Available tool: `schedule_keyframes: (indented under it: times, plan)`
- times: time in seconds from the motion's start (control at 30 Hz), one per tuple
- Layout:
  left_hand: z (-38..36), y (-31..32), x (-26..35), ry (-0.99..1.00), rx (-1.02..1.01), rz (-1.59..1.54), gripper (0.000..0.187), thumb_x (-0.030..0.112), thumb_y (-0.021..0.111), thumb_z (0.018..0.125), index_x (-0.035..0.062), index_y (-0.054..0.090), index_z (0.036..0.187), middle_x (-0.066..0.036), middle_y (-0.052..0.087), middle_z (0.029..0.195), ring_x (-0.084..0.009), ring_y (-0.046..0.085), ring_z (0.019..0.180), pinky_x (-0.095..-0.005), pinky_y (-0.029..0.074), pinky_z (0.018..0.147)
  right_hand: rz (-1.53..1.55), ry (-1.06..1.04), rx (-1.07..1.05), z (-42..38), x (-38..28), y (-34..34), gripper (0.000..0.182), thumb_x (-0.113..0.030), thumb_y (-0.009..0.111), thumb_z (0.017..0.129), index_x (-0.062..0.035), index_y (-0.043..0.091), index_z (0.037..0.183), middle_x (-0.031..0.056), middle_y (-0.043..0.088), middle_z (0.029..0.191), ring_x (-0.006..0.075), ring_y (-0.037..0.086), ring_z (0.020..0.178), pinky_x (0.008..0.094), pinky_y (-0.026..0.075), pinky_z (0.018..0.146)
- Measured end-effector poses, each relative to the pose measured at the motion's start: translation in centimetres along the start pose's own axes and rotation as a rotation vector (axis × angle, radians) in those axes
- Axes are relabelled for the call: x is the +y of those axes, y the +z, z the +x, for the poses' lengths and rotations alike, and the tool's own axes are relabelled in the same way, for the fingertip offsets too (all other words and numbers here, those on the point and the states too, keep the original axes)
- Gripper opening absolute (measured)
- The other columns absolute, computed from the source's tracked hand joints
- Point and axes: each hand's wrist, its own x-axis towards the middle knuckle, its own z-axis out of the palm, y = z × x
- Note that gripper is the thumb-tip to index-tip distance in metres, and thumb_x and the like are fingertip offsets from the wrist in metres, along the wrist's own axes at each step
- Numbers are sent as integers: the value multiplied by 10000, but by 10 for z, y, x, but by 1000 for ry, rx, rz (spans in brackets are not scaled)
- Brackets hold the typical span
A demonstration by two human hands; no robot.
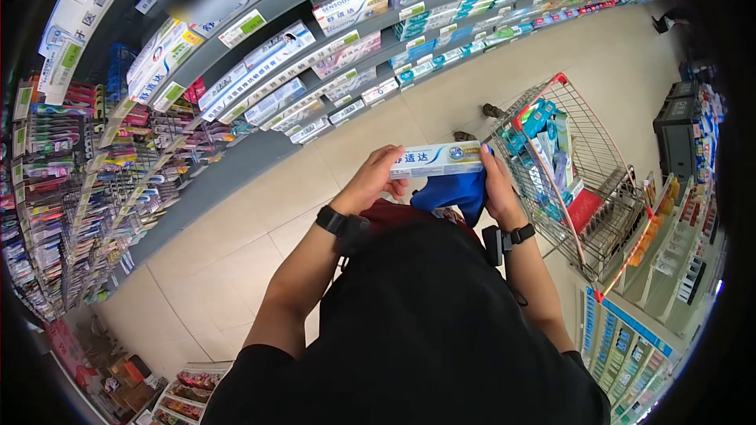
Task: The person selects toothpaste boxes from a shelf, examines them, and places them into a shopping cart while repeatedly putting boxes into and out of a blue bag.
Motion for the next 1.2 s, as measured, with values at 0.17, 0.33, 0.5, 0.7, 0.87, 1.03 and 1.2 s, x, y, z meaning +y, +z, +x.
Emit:
schedule_keyframes:
  times: [0.17,0.33,0.5,0.7,0.87,1.03,1.2]
  plan:
    - [-1,-5,-7,25,30,-57,368,387,455,1029,37,564,999,-79,586,709,-138,550,503,-291,489,443,76,59,-61,-1,-4,11,527,-426,508,1021,66,609,1182,131,695,1101,172,671,935,298,524,850]
    - [-14,-10,-7,-1,74,-59,367,371,450,1021,32,582,973,-58,557,640,-132,503,456,-306,484,426,14,61,-121,-3,-4,21,541,-429,521,1013,78,608,1179,138,693,1093,162,674,921,285,532,818]
    - [-22,-20,-15,-39,104,-109,355,363,454,1005,36,590,970,-57,545,575,-134,461,414,-349,492,446,-39,94,-166,-1,0,27,567,-442,528,1009,95,597,1178,149,689,1087,165,672,917,288,532,821]
    - [-26,-30,-24,-70,129,-166,342,365,466,1000,44,582,967,-60,550,578,-134,468,417,-347,492,423,-33,165,-176,3,9,33,582,-447,530,1007,101,588,1194,155,687,1096,176,674,932,293,534,839]
    - [-14,-48,-55,-178,180,-204,409,397,453,997,7,571,1018,-77,548,585,-142,480,387,-321,478,371,-99,187,-158,19,42,21,576,-441,509,1016,91,590,1219,160,685,1137,184,675,951,301,534,855]
    - [-8,-61,-54,-86,212,-27,348,312,397,1022,30,538,874,-60,539,566,-152,546,431,-251,397,397,-170,308,-147,32,60,23,569,-442,504,1018,86,587,1213,147,676,1142,173,649,987,299,514,885]
    - [16,-67,-48,-129,306,-10,314,305,435,998,39,521,853,-55,540,633,-113,518,444,-236,404,396,-105,409,-137,63,84,12,563,-448,459,1025,61,568,1239,151,667,1171,201,659,1032,324,528,909]
